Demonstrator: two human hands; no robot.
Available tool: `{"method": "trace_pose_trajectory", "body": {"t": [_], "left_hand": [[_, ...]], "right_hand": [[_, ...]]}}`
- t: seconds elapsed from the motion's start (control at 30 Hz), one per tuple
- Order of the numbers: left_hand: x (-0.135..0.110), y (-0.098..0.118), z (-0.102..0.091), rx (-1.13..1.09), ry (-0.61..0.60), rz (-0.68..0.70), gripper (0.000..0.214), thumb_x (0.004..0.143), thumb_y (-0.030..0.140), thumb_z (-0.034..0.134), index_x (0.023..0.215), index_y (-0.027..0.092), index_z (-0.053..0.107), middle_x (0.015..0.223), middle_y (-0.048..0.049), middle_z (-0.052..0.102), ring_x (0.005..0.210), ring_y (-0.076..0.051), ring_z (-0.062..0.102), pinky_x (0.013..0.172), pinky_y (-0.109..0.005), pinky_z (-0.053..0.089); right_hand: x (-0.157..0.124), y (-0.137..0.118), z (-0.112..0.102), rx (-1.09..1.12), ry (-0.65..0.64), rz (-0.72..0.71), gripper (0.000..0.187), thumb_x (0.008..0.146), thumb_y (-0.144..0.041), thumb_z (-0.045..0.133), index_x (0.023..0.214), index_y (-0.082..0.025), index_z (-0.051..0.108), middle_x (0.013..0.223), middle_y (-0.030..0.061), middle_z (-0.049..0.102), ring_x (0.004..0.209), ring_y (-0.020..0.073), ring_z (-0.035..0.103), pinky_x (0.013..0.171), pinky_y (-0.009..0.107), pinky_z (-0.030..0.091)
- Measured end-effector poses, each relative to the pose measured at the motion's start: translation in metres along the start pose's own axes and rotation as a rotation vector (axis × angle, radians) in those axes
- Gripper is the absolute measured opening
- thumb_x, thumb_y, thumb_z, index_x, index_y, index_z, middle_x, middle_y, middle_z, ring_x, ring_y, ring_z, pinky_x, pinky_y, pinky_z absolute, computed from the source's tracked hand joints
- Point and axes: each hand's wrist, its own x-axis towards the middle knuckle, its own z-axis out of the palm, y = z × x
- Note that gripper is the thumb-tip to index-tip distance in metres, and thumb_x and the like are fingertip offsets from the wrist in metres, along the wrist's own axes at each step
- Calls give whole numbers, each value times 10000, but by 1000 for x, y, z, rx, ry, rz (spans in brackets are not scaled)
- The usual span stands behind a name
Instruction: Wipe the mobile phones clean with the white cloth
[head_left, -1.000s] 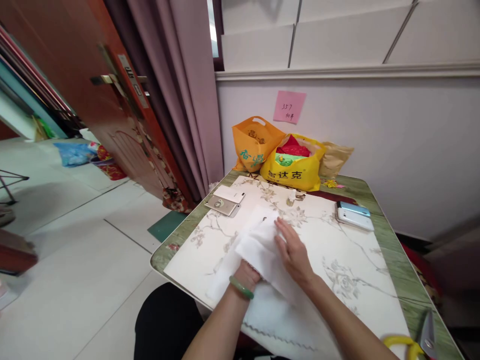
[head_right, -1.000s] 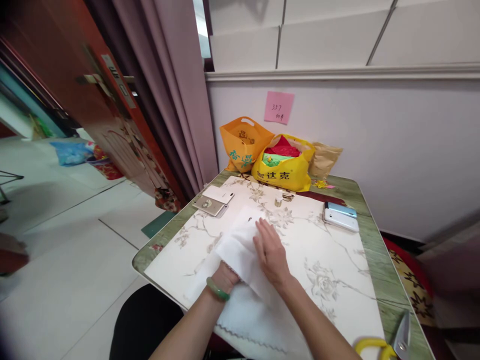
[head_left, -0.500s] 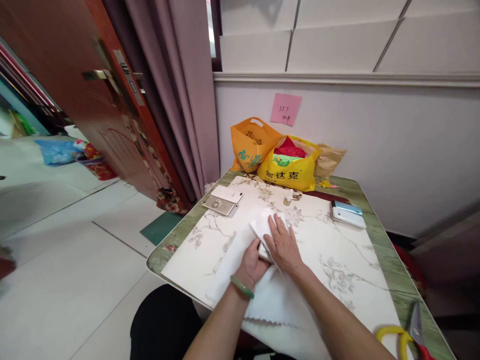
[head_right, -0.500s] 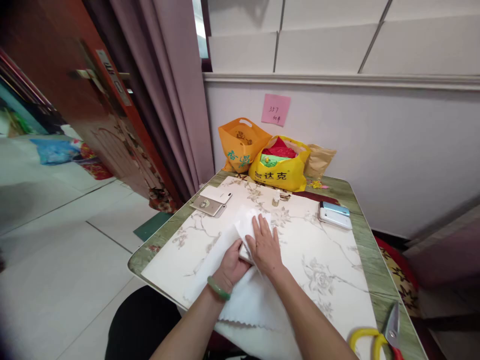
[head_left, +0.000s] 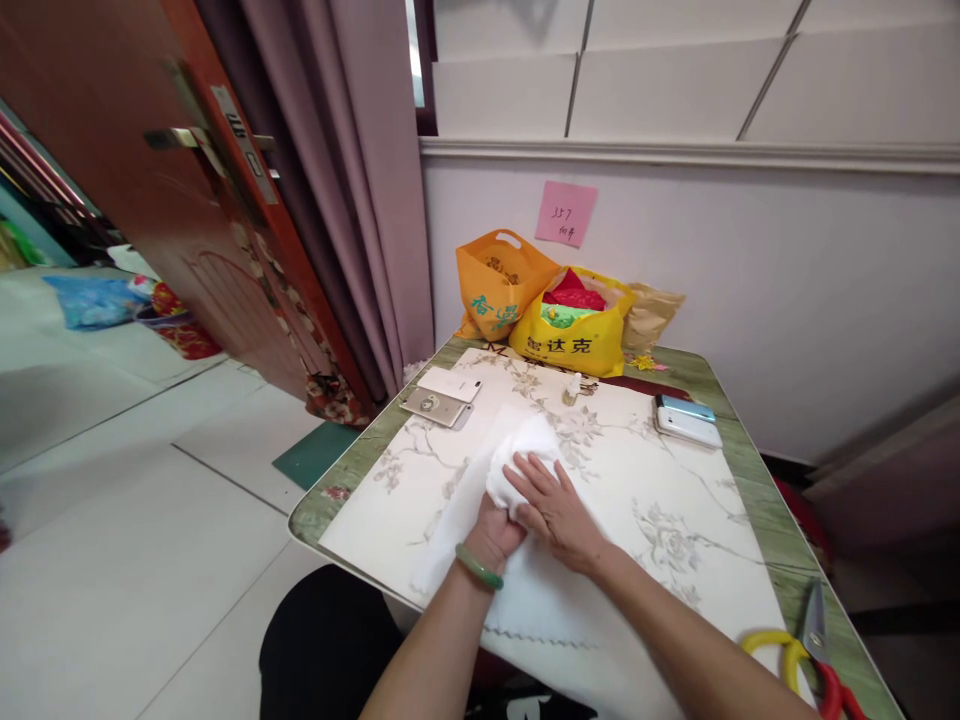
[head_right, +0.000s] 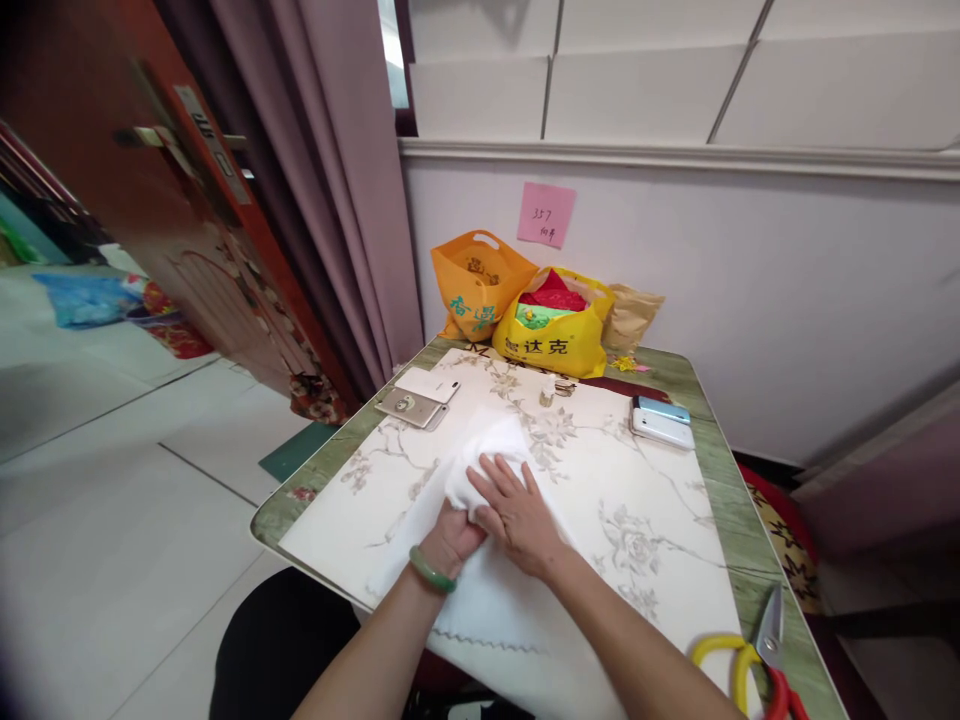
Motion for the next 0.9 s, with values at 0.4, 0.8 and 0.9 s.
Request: {"method": "trace_pose_trajectory", "body": {"t": [0.4,0.8,0.9], "left_hand": [[3,-2,19,-52,9,-124,306,879,262,541,1133,126,644,1073,-118,710,1012,-252,662,901,-401,526],[4,-2,13,-19,85,-113,315,882,356,564,1127,176,643,965,-102,721,874,-215,682,807,-364,555],[5,3,18,-1,107,-104,288,887,320,552,1093,146,655,955,-108,720,844,-198,684,804,-331,557]], "right_hand": [[12,35,2,40,230,549,516,990,-355,231,1480,-224,332,1514,59,376,1408,214,303,1144,531,132],[-90,41,-44,289,288,750,370,891,-572,404,949,-278,622,861,-6,704,744,186,650,640,267,423],[-106,16,-38,63,134,630,335,778,-556,591,963,-276,596,908,1,682,731,196,639,592,264,390]]}}
